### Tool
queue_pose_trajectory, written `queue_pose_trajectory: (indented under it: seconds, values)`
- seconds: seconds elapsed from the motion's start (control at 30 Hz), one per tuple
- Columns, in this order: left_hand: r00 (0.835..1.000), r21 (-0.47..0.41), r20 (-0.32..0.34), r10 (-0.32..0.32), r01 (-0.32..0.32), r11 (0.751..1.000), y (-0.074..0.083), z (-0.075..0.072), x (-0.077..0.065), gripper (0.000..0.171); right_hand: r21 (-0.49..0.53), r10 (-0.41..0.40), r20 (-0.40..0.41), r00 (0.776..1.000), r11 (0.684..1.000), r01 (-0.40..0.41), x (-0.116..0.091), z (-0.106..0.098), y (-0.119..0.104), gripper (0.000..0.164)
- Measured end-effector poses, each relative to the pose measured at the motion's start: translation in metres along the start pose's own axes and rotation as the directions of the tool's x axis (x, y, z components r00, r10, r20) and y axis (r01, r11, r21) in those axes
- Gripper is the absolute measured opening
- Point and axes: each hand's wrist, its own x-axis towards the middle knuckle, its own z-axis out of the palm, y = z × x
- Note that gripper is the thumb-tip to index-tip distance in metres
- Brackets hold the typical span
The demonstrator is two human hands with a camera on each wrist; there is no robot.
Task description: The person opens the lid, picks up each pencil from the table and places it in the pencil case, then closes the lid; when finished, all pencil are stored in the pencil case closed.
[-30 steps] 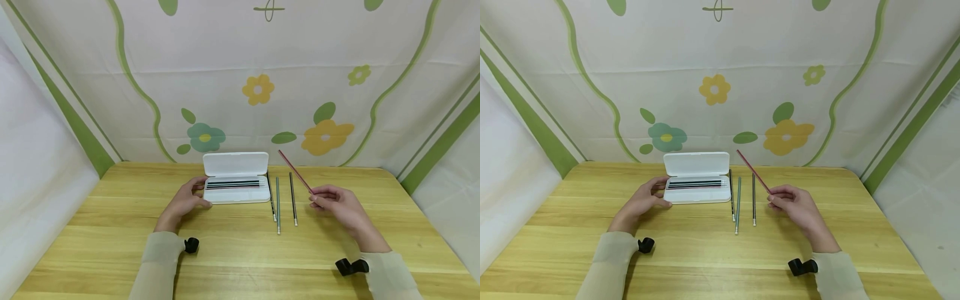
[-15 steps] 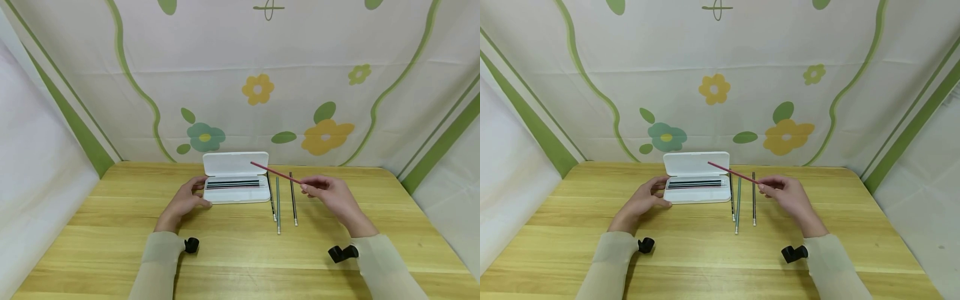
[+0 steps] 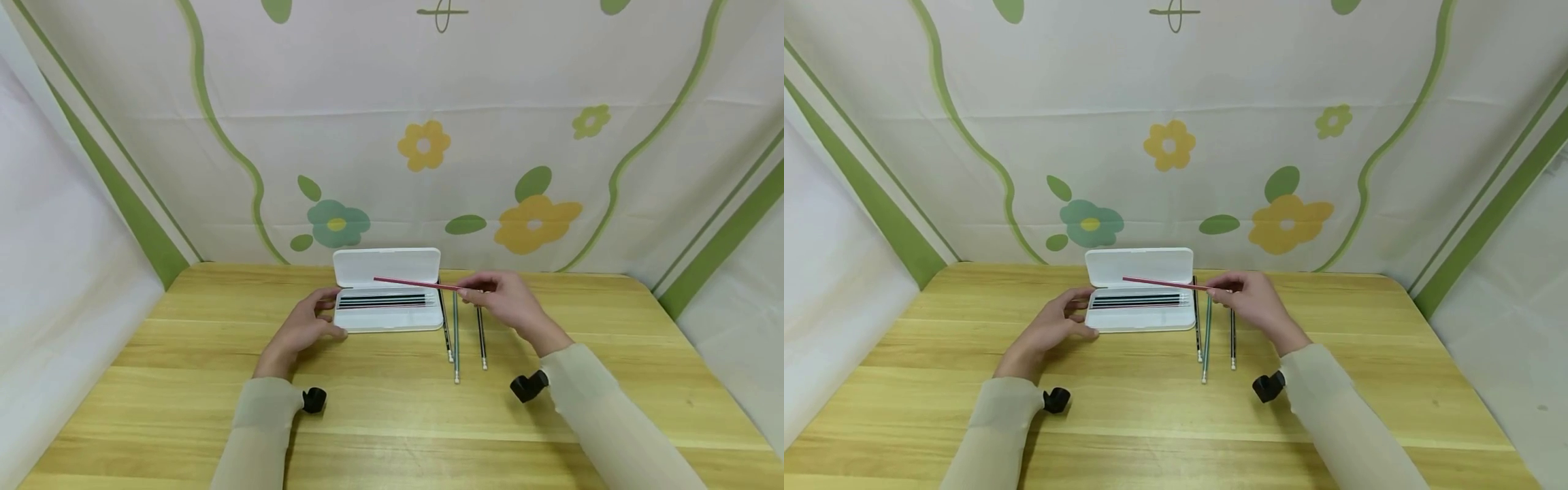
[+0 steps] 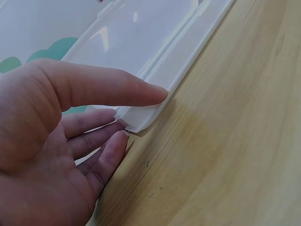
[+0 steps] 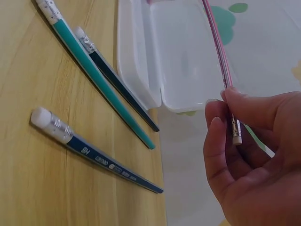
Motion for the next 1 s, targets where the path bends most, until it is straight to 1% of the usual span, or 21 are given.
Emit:
queue_pose_trajectory:
  seconds: [0.17, 0.33, 0.43, 0.57, 0.73, 0.9, 1.0]
  values:
    - [1.000, 0.006, -0.007, -0.018, 0.019, 1.000, 0.002, 0.001, -0.001, 0.091, -0.032, -0.008, 0.011, 1.000, 0.999, 0.008, 0.011, 0.009, -0.004, 0.026]
    - [1.000, 0.006, -0.010, -0.016, 0.016, 1.000, 0.005, 0.002, -0.002, 0.091, -0.064, -0.037, 0.003, 0.999, 0.997, 0.037, 0.020, 0.021, -0.006, 0.020]
    - [1.000, 0.007, -0.011, -0.013, 0.013, 1.000, 0.006, 0.003, -0.003, 0.090, -0.078, -0.040, 0.000, 0.999, 0.996, 0.040, 0.025, 0.029, -0.006, 0.017]
    - [1.000, 0.013, -0.014, -0.013, 0.013, 1.000, 0.006, 0.003, -0.002, 0.090, -0.068, -0.023, -0.002, 1.000, 0.997, 0.023, 0.032, 0.039, -0.004, 0.016]
    - [1.000, 0.012, -0.012, -0.016, 0.016, 1.000, 0.006, 0.002, -0.001, 0.091, -0.059, -0.025, 0.000, 1.000, 0.998, 0.025, 0.039, 0.048, 0.000, 0.015]
    - [1.000, 0.012, -0.011, -0.005, 0.005, 1.000, 0.006, 0.003, -0.003, 0.092, -0.063, -0.022, 0.010, 1.000, 0.998, 0.022, 0.042, 0.054, 0.001, 0.015]
    - [1.000, 0.018, -0.016, 0.003, -0.003, 1.000, 0.007, 0.003, -0.004, 0.093, -0.074, -0.033, 0.006, 0.999, 0.997, 0.033, 0.042, 0.057, 0.000, 0.015]
